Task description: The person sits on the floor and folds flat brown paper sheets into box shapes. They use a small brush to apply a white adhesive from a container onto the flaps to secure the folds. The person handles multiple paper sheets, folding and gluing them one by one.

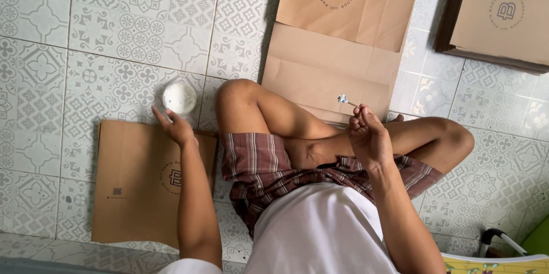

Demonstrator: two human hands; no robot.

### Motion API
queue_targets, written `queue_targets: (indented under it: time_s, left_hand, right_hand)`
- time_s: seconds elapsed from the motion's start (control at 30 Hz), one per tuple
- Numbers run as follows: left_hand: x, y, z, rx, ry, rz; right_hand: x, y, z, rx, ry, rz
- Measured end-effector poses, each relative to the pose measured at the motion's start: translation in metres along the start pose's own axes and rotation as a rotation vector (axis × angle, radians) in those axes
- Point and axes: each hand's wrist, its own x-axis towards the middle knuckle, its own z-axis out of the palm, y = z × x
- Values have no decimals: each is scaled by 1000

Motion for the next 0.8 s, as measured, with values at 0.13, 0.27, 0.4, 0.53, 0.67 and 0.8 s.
queue_targets:
  time_s: [0.13,0.27,0.4,0.53,0.67,0.8]
  left_hand:
    - [-58,119,23,67,96,448]
    - [-59,138,139,-155,-534,591]
    - [-58,142,255,417,-900,444]
    - [-42,117,340,554,-722,421]
    - [-66,125,358,591,-513,455]
    - [-130,197,305,149,-750,391]
  right_hand:
    - [-4,-4,-5,25,25,-9]
    - [-9,-4,-19,60,40,8]
    - [-13,-12,-27,118,30,-4]
    - [-24,-19,-35,102,61,-40]
    - [-31,-17,-60,143,112,-46]
    - [-33,-19,-76,147,128,-40]
